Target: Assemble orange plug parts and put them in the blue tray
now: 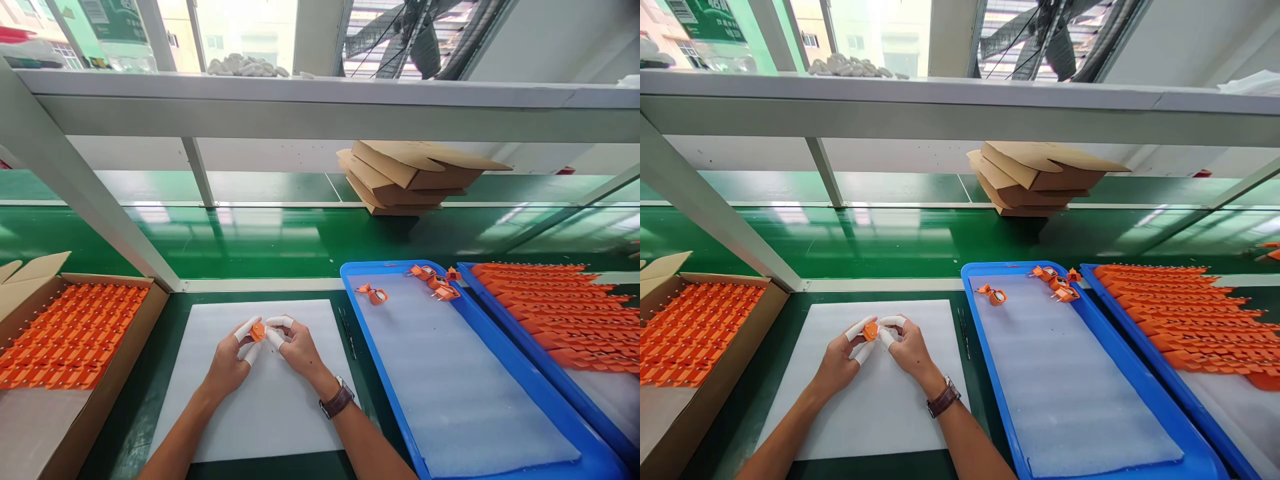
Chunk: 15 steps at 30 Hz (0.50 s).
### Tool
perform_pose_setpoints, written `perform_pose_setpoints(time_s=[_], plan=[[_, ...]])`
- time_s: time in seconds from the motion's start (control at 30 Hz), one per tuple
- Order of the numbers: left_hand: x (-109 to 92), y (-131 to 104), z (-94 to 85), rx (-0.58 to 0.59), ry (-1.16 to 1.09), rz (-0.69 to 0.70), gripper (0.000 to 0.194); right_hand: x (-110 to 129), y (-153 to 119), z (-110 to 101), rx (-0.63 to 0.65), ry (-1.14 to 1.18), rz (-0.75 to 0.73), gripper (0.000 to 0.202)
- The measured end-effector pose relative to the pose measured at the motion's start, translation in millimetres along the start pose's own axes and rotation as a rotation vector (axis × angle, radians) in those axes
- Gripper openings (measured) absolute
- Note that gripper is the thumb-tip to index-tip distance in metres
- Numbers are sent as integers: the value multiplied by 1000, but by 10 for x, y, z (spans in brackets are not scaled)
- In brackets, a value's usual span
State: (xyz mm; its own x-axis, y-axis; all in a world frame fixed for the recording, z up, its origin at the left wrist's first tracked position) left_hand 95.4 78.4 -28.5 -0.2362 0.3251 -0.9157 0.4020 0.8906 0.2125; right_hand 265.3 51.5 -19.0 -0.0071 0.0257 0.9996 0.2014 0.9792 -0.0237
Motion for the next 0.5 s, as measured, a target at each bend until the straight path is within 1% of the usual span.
perform_pose_setpoints(time_s=[0.07,0.2,0.33,0.43,0.5], plan=[[-6,6,-3,-34,3,37,53,6,2,-5,-6,9,5,18],[-40,16,-42,-168,131,132,43,26,-22,31,13,25,13,15],[-52,18,-78,-248,211,138,34,65,-60,90,25,20,-9,11],[-66,5,-87,-304,279,144,33,92,-104,141,1,11,-53,7],[-72,-10,-85,-344,324,146,35,103,-148,187,-14,-1,-108,5]])
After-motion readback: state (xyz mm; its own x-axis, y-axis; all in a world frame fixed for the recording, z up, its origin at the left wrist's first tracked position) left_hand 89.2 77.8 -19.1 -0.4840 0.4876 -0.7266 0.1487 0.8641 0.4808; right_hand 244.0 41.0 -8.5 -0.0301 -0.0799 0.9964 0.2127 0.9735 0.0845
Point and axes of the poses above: each hand's wrist, its own y-axis towards the middle knuckle, its own z-axis out of the palm, x = y × z, the point moved 4 cm from there along y, towards the middle knuckle, and after that the axes turned 5 degrees about -x, right-handed, at the moved point
